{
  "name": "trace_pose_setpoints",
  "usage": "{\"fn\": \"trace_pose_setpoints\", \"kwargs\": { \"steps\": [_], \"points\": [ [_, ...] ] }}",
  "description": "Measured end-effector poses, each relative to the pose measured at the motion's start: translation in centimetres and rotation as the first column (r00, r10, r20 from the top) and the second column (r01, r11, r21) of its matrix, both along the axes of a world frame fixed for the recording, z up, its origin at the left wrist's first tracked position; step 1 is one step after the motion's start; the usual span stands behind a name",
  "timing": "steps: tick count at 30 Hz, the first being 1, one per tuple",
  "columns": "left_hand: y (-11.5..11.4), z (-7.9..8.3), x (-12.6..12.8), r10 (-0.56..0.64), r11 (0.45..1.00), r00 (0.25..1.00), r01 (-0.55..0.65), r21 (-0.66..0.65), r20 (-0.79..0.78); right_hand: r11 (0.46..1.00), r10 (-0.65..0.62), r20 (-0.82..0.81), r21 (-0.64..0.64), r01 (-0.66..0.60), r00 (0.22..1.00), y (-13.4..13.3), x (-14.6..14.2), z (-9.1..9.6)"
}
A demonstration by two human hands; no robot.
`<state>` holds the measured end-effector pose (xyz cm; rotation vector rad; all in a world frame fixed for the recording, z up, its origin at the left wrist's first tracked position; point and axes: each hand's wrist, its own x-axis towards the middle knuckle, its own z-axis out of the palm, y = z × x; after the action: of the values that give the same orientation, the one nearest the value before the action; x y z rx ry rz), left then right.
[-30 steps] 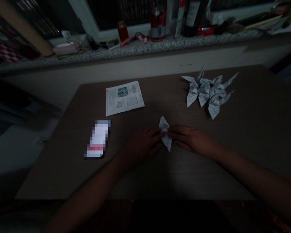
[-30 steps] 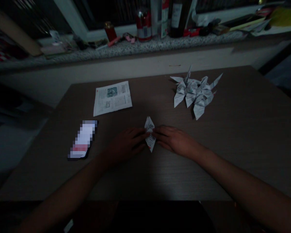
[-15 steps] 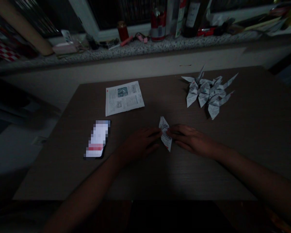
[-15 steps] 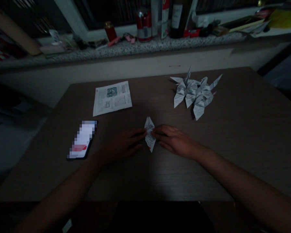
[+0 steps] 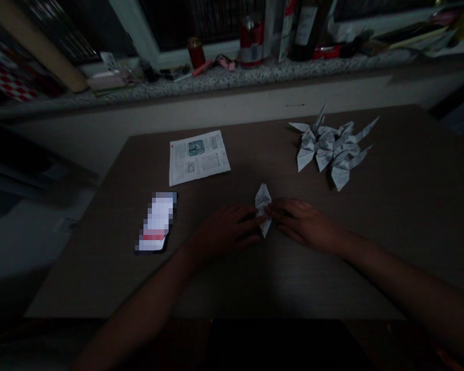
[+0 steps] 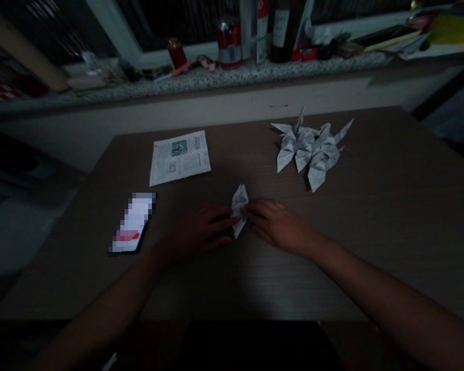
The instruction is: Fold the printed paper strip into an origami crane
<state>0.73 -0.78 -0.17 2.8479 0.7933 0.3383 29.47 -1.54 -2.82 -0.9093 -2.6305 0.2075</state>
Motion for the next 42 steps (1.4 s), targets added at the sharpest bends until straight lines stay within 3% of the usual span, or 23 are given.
{"fn": "trace_pose_setpoints", "kwargs": {
  "steps": [8,17,25,32,42],
  "points": [
    [0.0,0.4,0.2,0.056,0.998,0.998,-0.056,-0.006,-0.01,0.999,-0.003,-0.04,0.048,0.005,0.999,0.1,-0.1,0.8],
    [0.2,-0.3,0.1,0.181,0.983,0.983,-0.181,0.019,-0.027,0.994,0.109,-0.094,0.03,-0.107,0.99,-0.3,-0.7,1.0],
    [0.4,-0.7,0.5,0.188,0.982,0.981,-0.188,0.007,-0.041,1.0,-0.013,-0.133,0.008,0.015,0.991,0.7,-0.3,0.3],
    [0.5,-1.3,0.4,0.191,0.982,0.98,-0.191,-0.006,0.048,0.997,-0.025,-0.185,-0.073,0.012,0.982,1.2,-0.5,0.0],
    [0.5,-0.6,0.9,0.32,0.939,0.921,-0.278,-0.201,0.223,0.985,-0.146,-0.355,-0.143,0.1,0.923,1.0,-0.9,0.7]
  ]
}}
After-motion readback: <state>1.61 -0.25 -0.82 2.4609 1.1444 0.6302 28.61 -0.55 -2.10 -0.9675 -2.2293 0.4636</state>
